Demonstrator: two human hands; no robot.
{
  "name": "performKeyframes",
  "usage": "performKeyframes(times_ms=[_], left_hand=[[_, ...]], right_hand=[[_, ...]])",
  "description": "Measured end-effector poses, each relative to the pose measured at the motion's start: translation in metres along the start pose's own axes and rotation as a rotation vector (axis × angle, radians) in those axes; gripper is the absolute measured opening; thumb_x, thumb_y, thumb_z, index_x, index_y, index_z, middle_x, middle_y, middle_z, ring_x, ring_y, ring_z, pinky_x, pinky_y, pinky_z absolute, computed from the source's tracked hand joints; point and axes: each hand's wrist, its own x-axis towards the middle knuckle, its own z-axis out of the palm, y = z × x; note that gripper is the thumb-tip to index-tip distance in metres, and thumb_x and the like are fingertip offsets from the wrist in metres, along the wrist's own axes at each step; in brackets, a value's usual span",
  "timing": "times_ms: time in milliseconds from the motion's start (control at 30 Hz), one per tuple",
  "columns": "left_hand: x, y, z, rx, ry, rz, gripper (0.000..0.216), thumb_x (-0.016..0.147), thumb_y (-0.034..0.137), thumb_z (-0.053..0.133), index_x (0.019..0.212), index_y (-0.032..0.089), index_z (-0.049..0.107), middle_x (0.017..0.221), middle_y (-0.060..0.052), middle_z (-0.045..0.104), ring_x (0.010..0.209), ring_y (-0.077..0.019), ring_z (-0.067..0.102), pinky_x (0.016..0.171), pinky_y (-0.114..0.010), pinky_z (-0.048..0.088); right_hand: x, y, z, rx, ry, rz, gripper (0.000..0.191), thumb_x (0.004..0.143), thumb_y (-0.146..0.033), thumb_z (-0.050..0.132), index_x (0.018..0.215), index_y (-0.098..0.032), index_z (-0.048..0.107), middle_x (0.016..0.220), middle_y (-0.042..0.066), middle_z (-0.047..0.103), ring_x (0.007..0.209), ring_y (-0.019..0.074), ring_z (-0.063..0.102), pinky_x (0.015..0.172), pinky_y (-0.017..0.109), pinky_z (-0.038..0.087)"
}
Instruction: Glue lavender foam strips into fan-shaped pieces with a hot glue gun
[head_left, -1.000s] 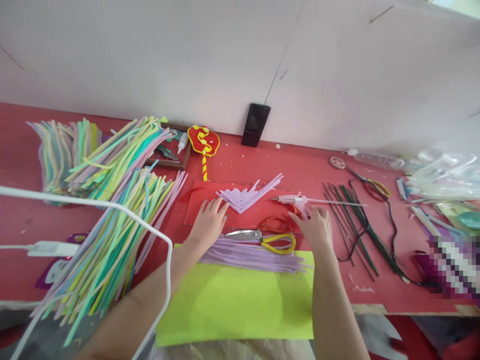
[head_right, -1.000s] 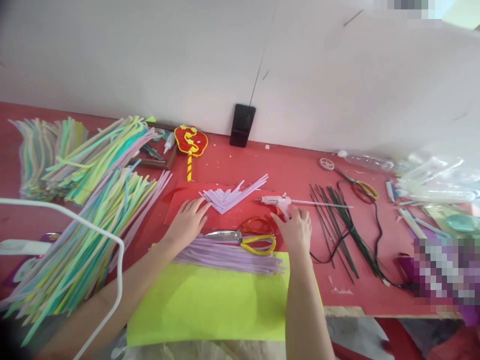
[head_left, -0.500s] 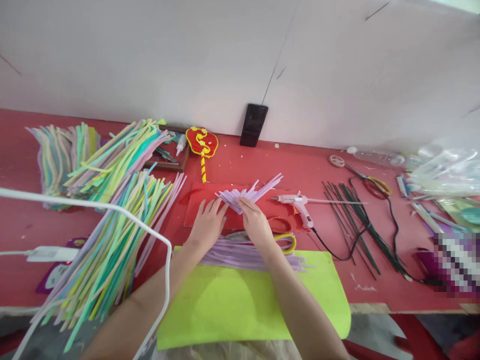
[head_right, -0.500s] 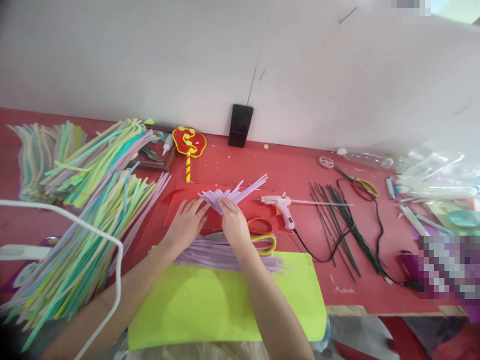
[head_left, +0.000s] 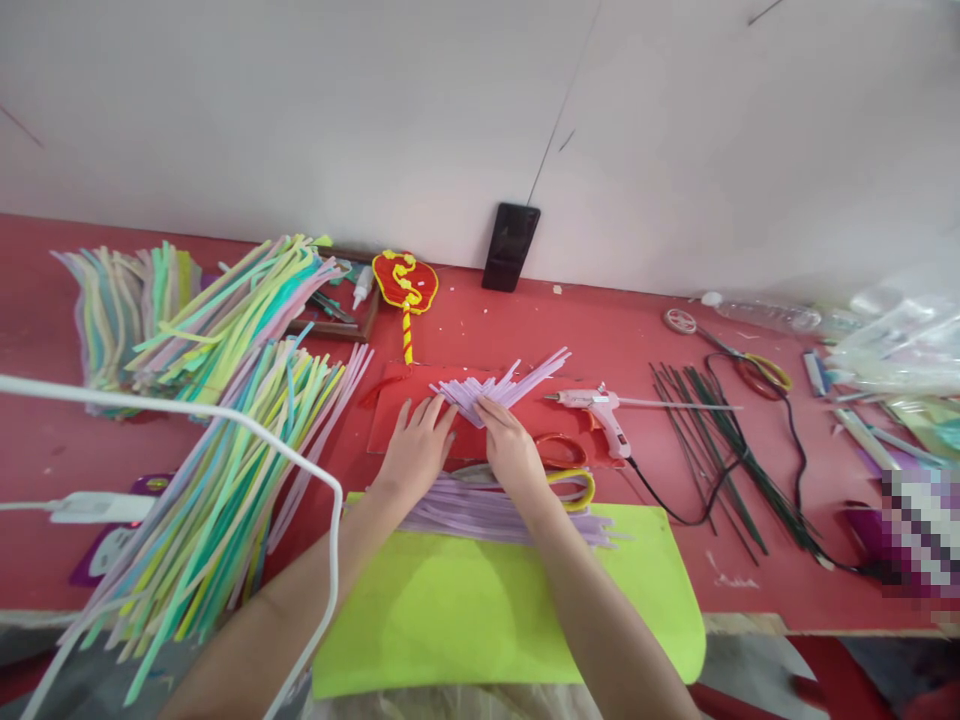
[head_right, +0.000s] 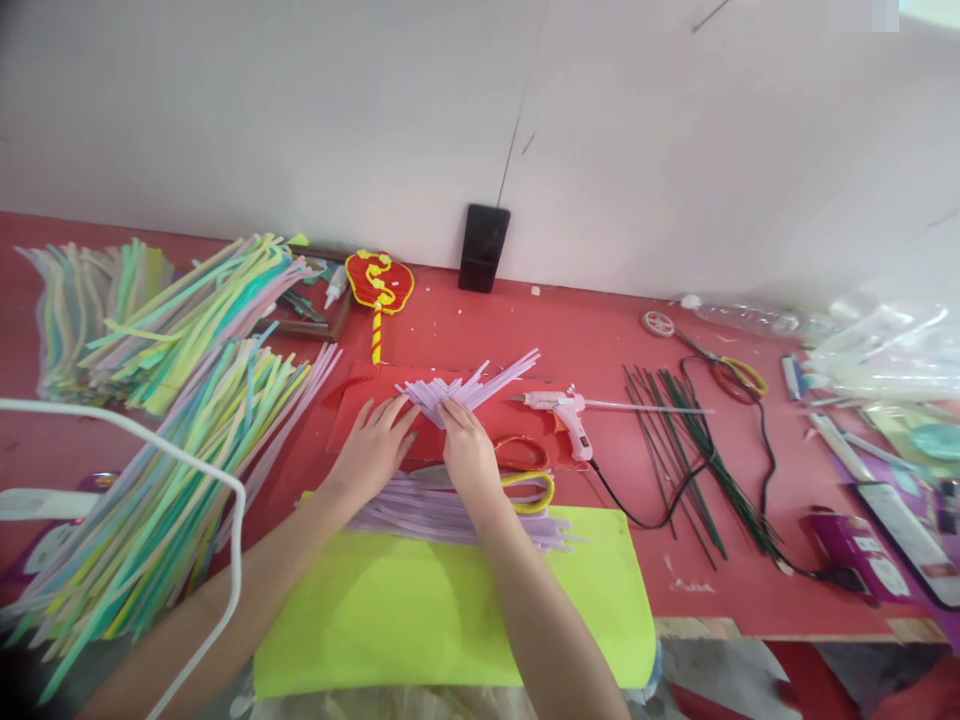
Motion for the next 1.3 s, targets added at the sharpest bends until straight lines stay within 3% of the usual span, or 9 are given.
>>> performKeyframes(times_ms=[333, 533, 933, 1300], left_hand=[[0.0004, 0.0013, 0.0013, -0.007, -0.002, -0.01, 0.04, 0.092, 0.023, 0.041, 0.13, 0.015, 0.051, 0.14, -0.016, 0.046, 0.129, -0.0292, 0.044, 0.109, -0.052, 0.032], [-0.0003, 0.0025, 0.0011, -0.004, 0.023, -0.019, 0.04, 0.092, 0.023, 0.041, 0.13, 0.016, 0.051, 0.139, -0.016, 0.046, 0.128, -0.0287, 0.045, 0.109, -0.052, 0.032], [-0.0013, 0.0028, 0.002, -0.001, 0.029, -0.034, 0.041, 0.092, 0.024, 0.039, 0.13, 0.014, 0.051, 0.139, -0.018, 0.046, 0.128, -0.0285, 0.045, 0.109, -0.051, 0.03], [-0.0026, 0.0027, 0.0049, 0.018, 0.0, -0.079, 0.043, 0.093, 0.027, 0.039, 0.132, 0.015, 0.05, 0.142, -0.018, 0.044, 0.13, -0.0314, 0.043, 0.11, -0.053, 0.028]], right_hand=[[0.0003, 0.0001, 0.0014, -0.013, 0.002, -0.009, 0.052, 0.08, 0.0, 0.032, 0.123, -0.009, 0.061, 0.132, 0.012, 0.056, 0.126, 0.0194, 0.048, 0.111, 0.035, 0.037], [-0.0004, 0.0023, 0.0042, 0.005, 0.042, -0.02, 0.053, 0.081, 0.0, 0.033, 0.123, -0.016, 0.061, 0.131, 0.008, 0.057, 0.125, 0.019, 0.05, 0.11, 0.035, 0.039], [-0.001, 0.0043, 0.0073, 0.01, 0.053, -0.024, 0.052, 0.081, 0.0, 0.033, 0.122, -0.014, 0.062, 0.13, 0.01, 0.057, 0.124, 0.0195, 0.05, 0.109, 0.036, 0.039], [0.0007, 0.0013, 0.0093, 0.013, 0.124, -0.041, 0.036, 0.09, -0.014, 0.04, 0.115, -0.017, 0.066, 0.124, 0.01, 0.062, 0.117, 0.0211, 0.056, 0.105, 0.037, 0.044]])
